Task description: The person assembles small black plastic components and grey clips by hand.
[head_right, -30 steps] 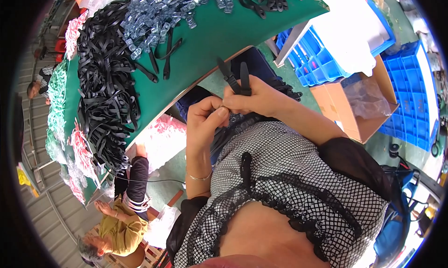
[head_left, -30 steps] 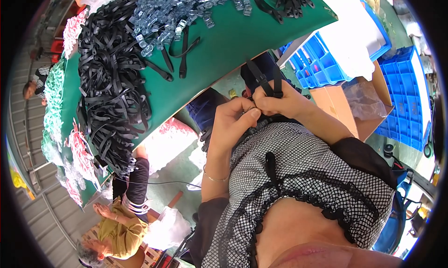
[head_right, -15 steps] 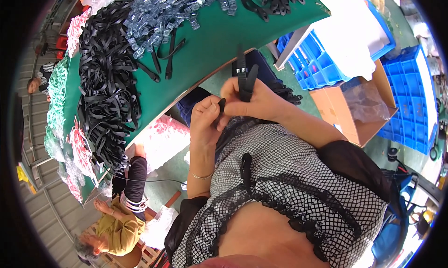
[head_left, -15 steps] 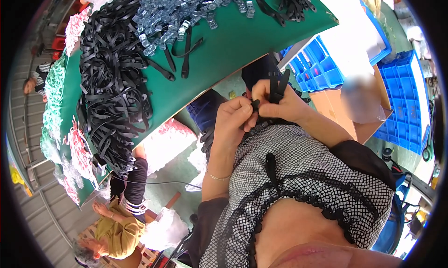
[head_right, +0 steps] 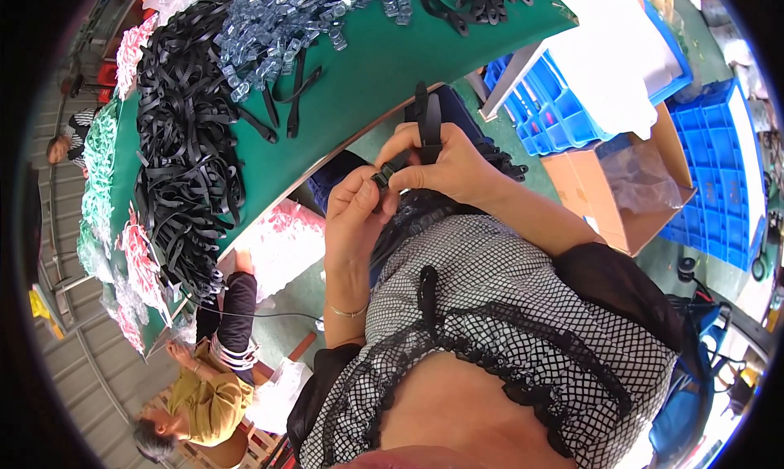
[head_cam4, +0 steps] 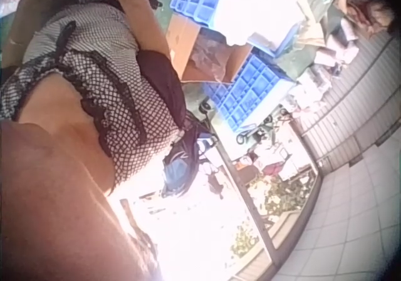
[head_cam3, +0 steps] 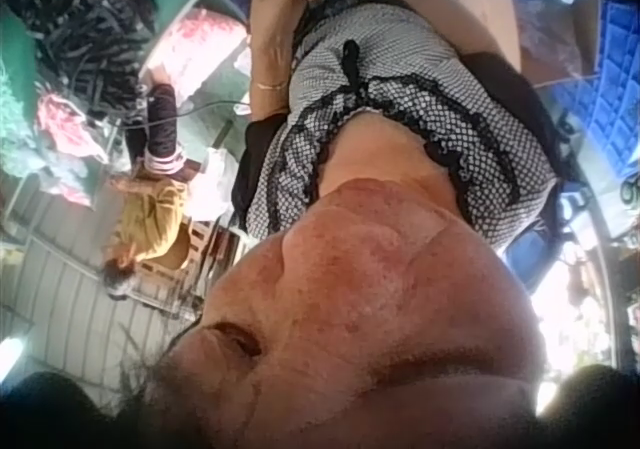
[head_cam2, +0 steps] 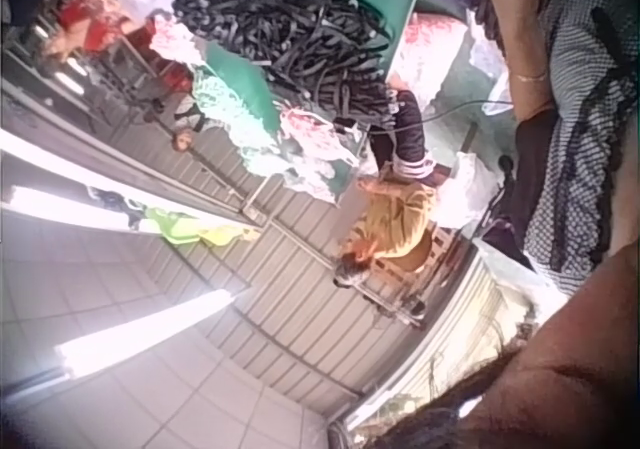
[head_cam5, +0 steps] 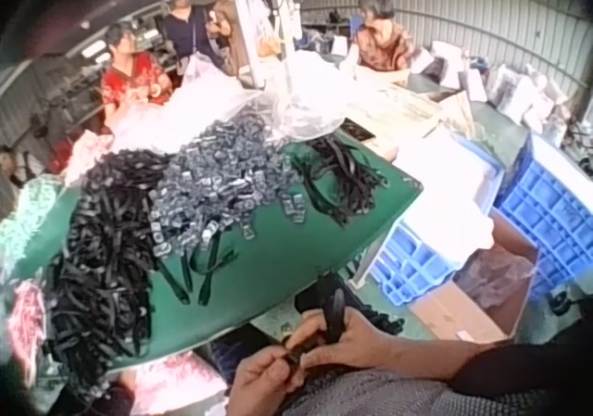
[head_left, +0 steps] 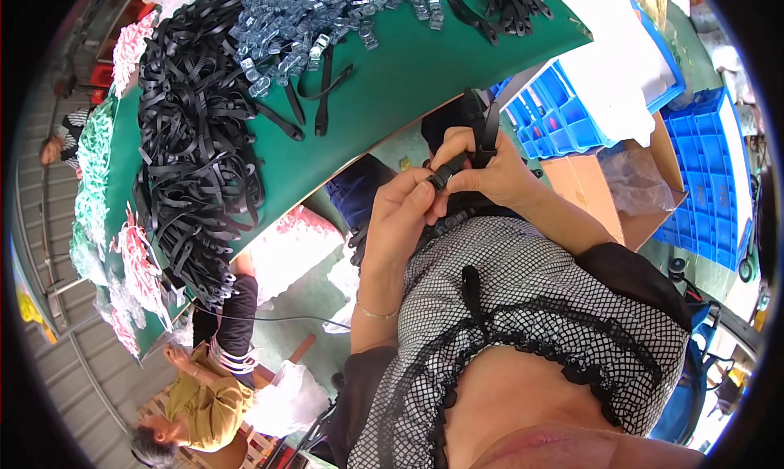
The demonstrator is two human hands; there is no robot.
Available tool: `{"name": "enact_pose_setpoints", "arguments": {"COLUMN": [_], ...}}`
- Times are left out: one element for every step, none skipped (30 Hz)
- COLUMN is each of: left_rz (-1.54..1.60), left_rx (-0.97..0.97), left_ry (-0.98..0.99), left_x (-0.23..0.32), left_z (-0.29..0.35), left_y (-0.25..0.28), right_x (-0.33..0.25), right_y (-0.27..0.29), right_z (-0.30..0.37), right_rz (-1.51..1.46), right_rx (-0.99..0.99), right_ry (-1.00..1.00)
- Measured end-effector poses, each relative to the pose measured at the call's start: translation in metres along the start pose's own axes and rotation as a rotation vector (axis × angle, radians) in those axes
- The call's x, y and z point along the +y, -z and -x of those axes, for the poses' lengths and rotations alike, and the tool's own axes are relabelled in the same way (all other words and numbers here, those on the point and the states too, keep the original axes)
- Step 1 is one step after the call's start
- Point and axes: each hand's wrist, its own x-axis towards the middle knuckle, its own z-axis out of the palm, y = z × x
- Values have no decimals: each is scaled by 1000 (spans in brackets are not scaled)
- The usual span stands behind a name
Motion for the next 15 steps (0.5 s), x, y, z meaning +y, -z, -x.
{"name": "enact_pose_setpoints", "arguments": {"left_rz": [80,160,161,168,174,174,221,268,268,403,537,536,662,789,789], "left_rx": [-22,-44,-44,-43,-44,-44,-2,38,36,85,135,133,160,188,188], "left_ry": [-8,-16,-16,-11,-6,-8,-5,-2,-3,0,3,1,0,0,-1], "left_x": [-2,-4,-4,-4,-4,-5,-7,-8,-10,-13,-15,-17,-19,-19,-19], "left_z": [-1,-1,-2,-2,-3,-3,-2,-3,-3,-3,-3,-2,-2,-2,-2], "left_y": [1,2,2,3,4,4,4,4,4,4,4,5,5,5,5], "right_x": [1,0,-2,-3,-4,-4,-4,-7,-10,-12,-10,-6,-4,-5,-6], "right_y": [-2,-3,-5,-6,-5,-5,-4,-3,-1,0,0,0,0,-1,-2], "right_z": [0,0,0,0,-1,-2,-2,-3,-4,-5,-5,-4,-4,-4,-4], "right_rz": [-68,-68,-77,-87,-86,-40,6,8,105,203,203,203,203,203,29], "right_rx": [19,19,28,37,36,50,63,62,71,80,80,53,26,26,-3], "right_ry": [-11,-12,-33,-55,-54,-41,-28,-26,-20,-15,-13,-17,-21,-21,-107]}}
